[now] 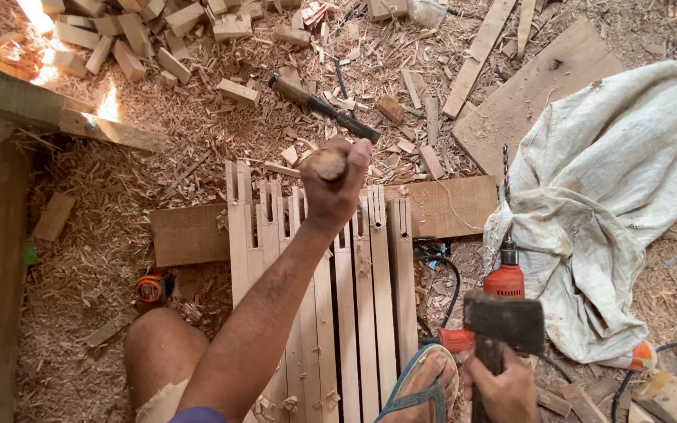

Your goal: The person sits on the floor of a woodworking shop and uses a small hatchet to chop and trim the ends of thin wooden slats laid on a board, repositioning each slat by hand between cuts. A mallet and chisel lie nearby and a power drill rests on the floor beside the work.

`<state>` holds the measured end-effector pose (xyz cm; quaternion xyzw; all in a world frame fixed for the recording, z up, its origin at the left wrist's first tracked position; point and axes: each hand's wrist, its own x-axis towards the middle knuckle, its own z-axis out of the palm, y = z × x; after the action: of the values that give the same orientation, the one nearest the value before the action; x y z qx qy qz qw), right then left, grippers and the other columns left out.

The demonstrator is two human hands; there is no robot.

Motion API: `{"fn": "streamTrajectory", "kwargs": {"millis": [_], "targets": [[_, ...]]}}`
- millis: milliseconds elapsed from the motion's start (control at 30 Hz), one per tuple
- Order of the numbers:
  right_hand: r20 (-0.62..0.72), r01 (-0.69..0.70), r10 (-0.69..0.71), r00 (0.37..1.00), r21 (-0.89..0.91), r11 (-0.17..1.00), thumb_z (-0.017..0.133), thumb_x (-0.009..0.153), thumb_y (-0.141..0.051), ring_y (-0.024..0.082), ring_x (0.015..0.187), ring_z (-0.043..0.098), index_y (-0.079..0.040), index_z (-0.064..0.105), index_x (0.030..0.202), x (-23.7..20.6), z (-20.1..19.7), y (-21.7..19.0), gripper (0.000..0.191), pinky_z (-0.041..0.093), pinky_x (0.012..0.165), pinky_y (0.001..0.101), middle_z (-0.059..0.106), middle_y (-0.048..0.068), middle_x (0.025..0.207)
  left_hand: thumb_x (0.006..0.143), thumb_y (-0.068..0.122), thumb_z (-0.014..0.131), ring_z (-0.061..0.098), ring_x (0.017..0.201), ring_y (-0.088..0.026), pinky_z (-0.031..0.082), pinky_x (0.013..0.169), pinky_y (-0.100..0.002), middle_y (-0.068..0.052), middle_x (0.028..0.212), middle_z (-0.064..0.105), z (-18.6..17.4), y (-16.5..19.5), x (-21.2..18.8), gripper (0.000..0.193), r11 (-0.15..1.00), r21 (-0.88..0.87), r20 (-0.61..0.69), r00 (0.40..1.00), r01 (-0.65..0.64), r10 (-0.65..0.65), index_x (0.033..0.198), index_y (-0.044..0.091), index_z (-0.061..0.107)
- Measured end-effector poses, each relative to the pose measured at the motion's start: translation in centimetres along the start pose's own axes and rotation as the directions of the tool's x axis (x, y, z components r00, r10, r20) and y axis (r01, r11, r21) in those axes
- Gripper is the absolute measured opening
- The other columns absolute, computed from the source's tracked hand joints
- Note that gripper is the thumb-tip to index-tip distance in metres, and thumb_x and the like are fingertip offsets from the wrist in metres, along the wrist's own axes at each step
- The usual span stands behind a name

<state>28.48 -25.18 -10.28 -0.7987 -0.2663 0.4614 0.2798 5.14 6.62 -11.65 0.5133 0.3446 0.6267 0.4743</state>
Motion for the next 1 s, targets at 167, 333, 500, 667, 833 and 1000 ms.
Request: {"fn": "streamTrajectory", "kwargs": {"millis": [167,333,500,667,833,1000], "targets": [[0.041,0.147,-0.142,0.989,-0.239,0.960,0.073,0.087,-0.022,0.016,0.046,0.065,0.002,0.068,0.089,1.3,-3.3,-9.5,0.024,0.051,0.045,0.0321,0.070,0.009,0.057,0.106,0.026,0.062,0.064,0.051,-0.006,0.052,0.042,-0.021,0.001,0.065,0.064,1.9,-1.4,-0.2,0.030,0.948,0.313,0.066,0.997,-0.056,0.037,0.079,0.012,0.064],[-0.002,0.251,-0.288,0.958,-0.490,0.835,0.079,0.087,-0.030,0.019,0.047,0.071,0.002,0.065,0.089,1.6,-6.0,-21.4,0.035,0.058,0.045,0.0346,0.069,0.009,0.066,0.108,0.027,0.060,0.063,0.047,-0.007,0.051,0.040,-0.022,0.000,0.059,0.063,2.7,-3.7,0.4,0.033,0.922,0.370,0.085,0.993,-0.113,0.087,0.079,0.011,0.064],[0.046,0.757,-0.760,0.649,-0.144,0.637,0.069,0.098,-0.020,0.016,0.053,0.065,0.002,0.058,0.103,1.5,-3.6,-33.1,0.025,0.052,0.048,0.0318,0.064,0.007,0.070,0.106,0.026,0.059,0.063,0.044,-0.008,0.050,0.038,-0.022,-0.002,0.058,0.062,2.9,-5.9,1.2,0.031,0.928,0.369,0.088,0.996,-0.060,0.030,0.081,0.009,0.064],[0.472,0.672,-0.514,0.716,-0.666,0.325,0.070,0.084,-0.009,0.033,0.066,0.068,0.006,0.055,0.118,5.9,6.5,-35.3,0.040,0.054,0.058,0.0414,0.069,0.024,0.071,0.109,0.025,0.059,0.054,0.042,-0.010,0.048,0.041,-0.024,0.000,0.056,0.060,2.6,-6.1,0.7,0.035,0.795,0.543,0.152,0.963,-0.271,0.224,0.077,0.012,0.063],[0.382,0.493,-0.317,0.868,-0.592,0.637,0.069,0.082,-0.013,0.025,0.056,0.071,0.000,0.054,0.122,6.1,4.6,-36.8,0.044,0.058,0.045,0.0396,0.070,0.014,0.077,0.108,0.028,0.060,0.057,0.048,-0.009,0.049,0.039,-0.023,-0.001,0.062,0.059,3.0,-6.2,2.3,0.033,0.900,0.418,0.015,0.992,-0.122,0.127,0.082,0.008,0.062],[0.115,0.697,-0.698,0.706,-0.286,0.658,0.064,0.093,-0.010,0.020,0.054,0.064,0.008,0.052,0.108,5.4,3.0,-42.5,0.026,0.056,0.046,0.0360,0.066,0.022,0.079,0.104,0.026,0.062,0.058,0.042,-0.007,0.048,0.031,-0.021,0.000,0.059,0.062,3.5,-7.1,5.3,0.029,0.959,0.244,-0.053,0.989,0.144,-0.135,0.080,0.009,0.065]]}}
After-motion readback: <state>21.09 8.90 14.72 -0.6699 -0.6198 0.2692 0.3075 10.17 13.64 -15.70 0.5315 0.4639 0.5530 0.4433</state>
